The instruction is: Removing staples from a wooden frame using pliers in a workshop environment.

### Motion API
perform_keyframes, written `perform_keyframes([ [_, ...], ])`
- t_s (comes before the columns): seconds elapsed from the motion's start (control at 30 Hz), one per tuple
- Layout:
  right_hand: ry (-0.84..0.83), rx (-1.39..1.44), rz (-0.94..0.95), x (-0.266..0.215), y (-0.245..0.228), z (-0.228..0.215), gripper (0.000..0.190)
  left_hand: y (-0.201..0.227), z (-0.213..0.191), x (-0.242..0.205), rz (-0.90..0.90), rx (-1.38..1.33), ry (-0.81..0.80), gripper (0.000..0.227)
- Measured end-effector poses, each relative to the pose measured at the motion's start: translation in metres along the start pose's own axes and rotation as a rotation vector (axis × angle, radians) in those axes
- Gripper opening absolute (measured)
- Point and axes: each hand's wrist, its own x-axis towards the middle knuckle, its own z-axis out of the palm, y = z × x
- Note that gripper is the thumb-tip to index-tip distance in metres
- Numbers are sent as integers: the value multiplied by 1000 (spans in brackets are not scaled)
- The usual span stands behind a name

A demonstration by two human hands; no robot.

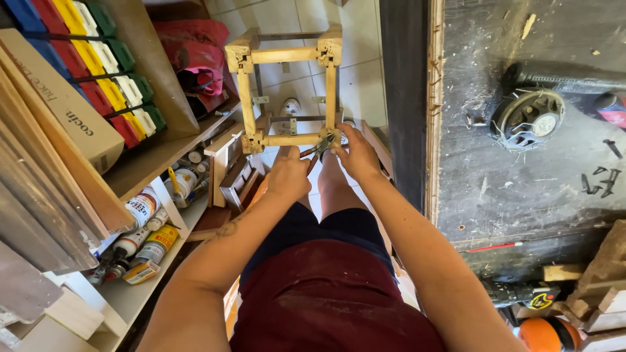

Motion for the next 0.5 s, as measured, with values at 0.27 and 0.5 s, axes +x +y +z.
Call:
perform_keyframes([
  [0.27, -38, -4, 28, -3, -10, -7, 59, -5, -51, 23, -55, -247, -406, 9],
  [0.5, -35, 36, 2, -1, -4, -6, 60, -20, -75, 17, -505, -1534, -786, 38],
])
